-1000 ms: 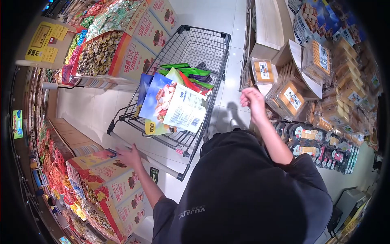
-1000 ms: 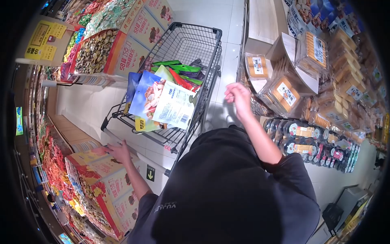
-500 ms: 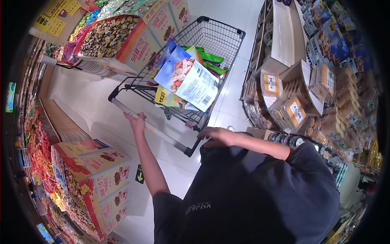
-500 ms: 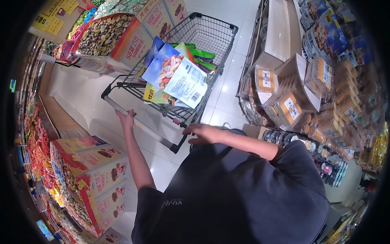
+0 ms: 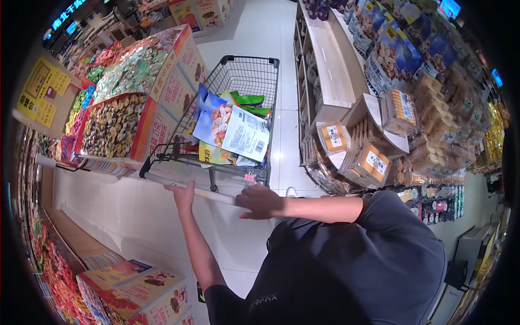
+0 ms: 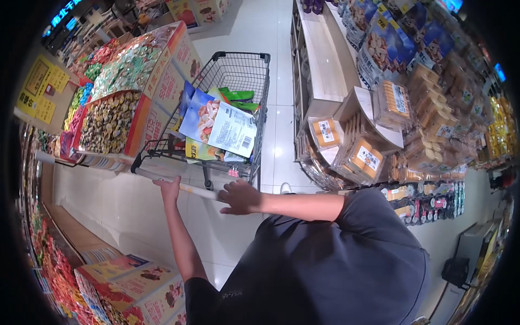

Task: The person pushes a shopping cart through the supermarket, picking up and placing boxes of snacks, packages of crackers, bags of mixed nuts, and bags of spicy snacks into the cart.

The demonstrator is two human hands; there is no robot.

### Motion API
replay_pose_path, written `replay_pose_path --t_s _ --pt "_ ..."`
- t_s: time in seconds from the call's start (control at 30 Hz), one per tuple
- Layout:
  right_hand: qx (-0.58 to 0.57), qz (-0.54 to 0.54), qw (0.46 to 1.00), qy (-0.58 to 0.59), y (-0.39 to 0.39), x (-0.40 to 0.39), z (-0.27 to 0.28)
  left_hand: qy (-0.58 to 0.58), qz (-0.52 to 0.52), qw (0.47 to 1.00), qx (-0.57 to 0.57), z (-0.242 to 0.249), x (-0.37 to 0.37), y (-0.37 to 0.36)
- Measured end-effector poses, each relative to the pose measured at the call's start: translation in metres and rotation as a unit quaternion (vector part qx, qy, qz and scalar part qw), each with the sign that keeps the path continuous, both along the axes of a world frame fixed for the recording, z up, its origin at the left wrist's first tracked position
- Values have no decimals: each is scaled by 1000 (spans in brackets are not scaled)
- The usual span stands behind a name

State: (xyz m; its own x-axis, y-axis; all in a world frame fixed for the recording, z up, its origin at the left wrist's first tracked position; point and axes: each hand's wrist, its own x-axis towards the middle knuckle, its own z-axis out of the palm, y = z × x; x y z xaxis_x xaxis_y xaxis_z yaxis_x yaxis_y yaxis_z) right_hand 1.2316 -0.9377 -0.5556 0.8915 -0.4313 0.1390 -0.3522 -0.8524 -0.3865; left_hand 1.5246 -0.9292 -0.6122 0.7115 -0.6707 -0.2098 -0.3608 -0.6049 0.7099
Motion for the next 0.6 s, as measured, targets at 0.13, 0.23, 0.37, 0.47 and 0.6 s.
replay_pose_path --t_s 0.13,0.23,0.37,0.47,0.6 --pt "237 -130 958 99 -48 8 0 74 -15 997 1 -11 1 -60" --pt "216 -160 961 68 -94 -9 4 87 -19 996 -18 -9 -13 -108" --pt "207 -179 957 95 -170 -30 23 -49 19 999 -14 2 -46 -181" --pt "166 -198 961 96 -215 -44 17 -341 11 940 -7 56 -93 -215" --pt "114 -212 968 63 -277 -69 5 -351 -200 915 -13 43 -88 -283"
